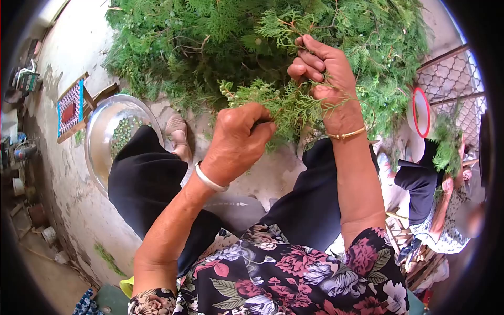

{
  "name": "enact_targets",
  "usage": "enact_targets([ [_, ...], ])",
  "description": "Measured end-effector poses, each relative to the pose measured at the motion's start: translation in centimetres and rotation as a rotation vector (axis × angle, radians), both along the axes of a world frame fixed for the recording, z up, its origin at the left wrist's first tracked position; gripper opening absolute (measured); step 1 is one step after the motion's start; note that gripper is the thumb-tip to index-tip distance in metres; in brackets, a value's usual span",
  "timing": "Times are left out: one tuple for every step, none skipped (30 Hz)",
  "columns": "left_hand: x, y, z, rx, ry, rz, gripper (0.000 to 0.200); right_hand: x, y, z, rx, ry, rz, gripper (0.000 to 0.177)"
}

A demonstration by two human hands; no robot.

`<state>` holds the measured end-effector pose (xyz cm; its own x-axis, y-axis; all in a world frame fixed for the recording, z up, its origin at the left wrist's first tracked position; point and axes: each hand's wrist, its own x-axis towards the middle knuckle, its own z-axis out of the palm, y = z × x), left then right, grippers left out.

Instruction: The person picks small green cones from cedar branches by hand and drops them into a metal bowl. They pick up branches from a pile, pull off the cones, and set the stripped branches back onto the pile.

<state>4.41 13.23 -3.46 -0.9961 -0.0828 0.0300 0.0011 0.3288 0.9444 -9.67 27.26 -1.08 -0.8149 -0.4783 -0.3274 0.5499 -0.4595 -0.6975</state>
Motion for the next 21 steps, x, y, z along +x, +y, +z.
enact_targets([
  [0.1, 0.1, 0.0, -0.002, -0.001, -0.007, 0.013, 0.0, 0.1, 0.0, -0.002, -0.001, -0.007, 0.019],
  [0.4, -0.1, 0.1, 0.02, -0.027, -0.009, 0.011, -0.1, 0.3, 0.0, -0.008, -0.003, -0.012, 0.018],
  [0.5, -0.3, 0.2, 0.042, -0.053, -0.009, 0.01, -0.1, 0.3, 0.0, -0.015, -0.004, -0.015, 0.018],
  [0.6, -0.5, 0.1, 0.038, -0.052, -0.01, 0.01, 0.2, 0.1, 0.3, -0.002, -0.015, -0.015, 0.018],
  [0.6, -0.7, -0.1, -0.014, 0.004, -0.024, 0.012, 0.4, -0.1, 0.2, -0.005, -0.013, -0.015, 0.018],
  [0.7, -0.9, -0.3, -0.064, 0.059, -0.037, 0.014, 0.5, -0.2, 0.0, 0.003, -0.004, -0.009, 0.017],
  [0.8, -1.2, -0.1, -0.065, 0.06, -0.037, 0.014, 0.6, -0.2, -0.1, 0.012, 0.003, -0.003, 0.016],
  [1.0, -1.6, 0.2, -0.182, 0.013, -0.079, 0.016, 0.2, 0.1, -0.2, -0.019, 0.013, -0.018, 0.015],
  [1.2, -2.1, 0.6, -0.299, -0.034, -0.118, 0.018, -0.1, 0.4, -0.2, -0.021, 0.014, -0.013, 0.015],
  [1.7, -2.6, 0.9, -0.324, 0.032, -0.016, 0.018, -0.6, 0.8, -0.2, -0.073, 0.01, -0.037, 0.014],
  [2.3, -3.5, 1.3, -0.349, 0.098, 0.085, 0.018, -0.9, 1.1, -0.2, -0.125, 0.006, -0.063, 0.014],
  [3.0, -5.4, 1.7, -0.535, 0.163, 0.173, 0.017, -1.1, 1.4, -0.3, -0.166, 0.041, -0.038, 0.014],
  [3.9, -8.1, 2.2, -0.724, 0.227, 0.26, 0.016, -1.1, 1.6, -0.3, -0.17, 0.038, -0.035, 0.014],
  [5.0, -10.6, 3.0, -0.619, 0.119, 0.435, 0.012, -1.0, 1.6, -0.1, -0.172, 0.044, -0.033, 0.014],
  [5.8, -12.6, 4.6, -0.571, 0.051, 0.548, 0.008, -1.0, 1.7, 0.1, -0.174, 0.051, -0.029, 0.015],
  [7.1, -16.2, 4.9, -0.835, -0.021, 0.527, 0.008, -1.0, 1.8, 0.1, -0.181, 0.058, -0.018, 0.015],
  [8.2, -17.7, 5.5, -1.096, -0.107, 0.536, 0.017, -1.0, 1.8, 0.1, -0.187, 0.058, -0.011, 0.015],
  [8.7, -18.3, 5.8, -1.351, -0.064, 0.542, 0.023, -0.9, 1.7, 0.2, -0.178, 0.053, -0.027, 0.015],
  [9.0, -18.5, 6.0, -1.607, -0.021, 0.541, 0.029, -0.7, 1.6, 0.4, -0.17, 0.049, -0.044, 0.015],
  [9.1, -18.2, 6.0, -1.317, -0.118, 0.583, 0.03, -0.4, 1.4, 0.6, -0.164, 0.032, -0.043, 0.016],
  [7.8, -16.0, 7.0, -1.022, -0.206, 0.614, 0.031, -0.1, 1.3, 0.7, -0.167, 0.034, -0.035, 0.016],
])
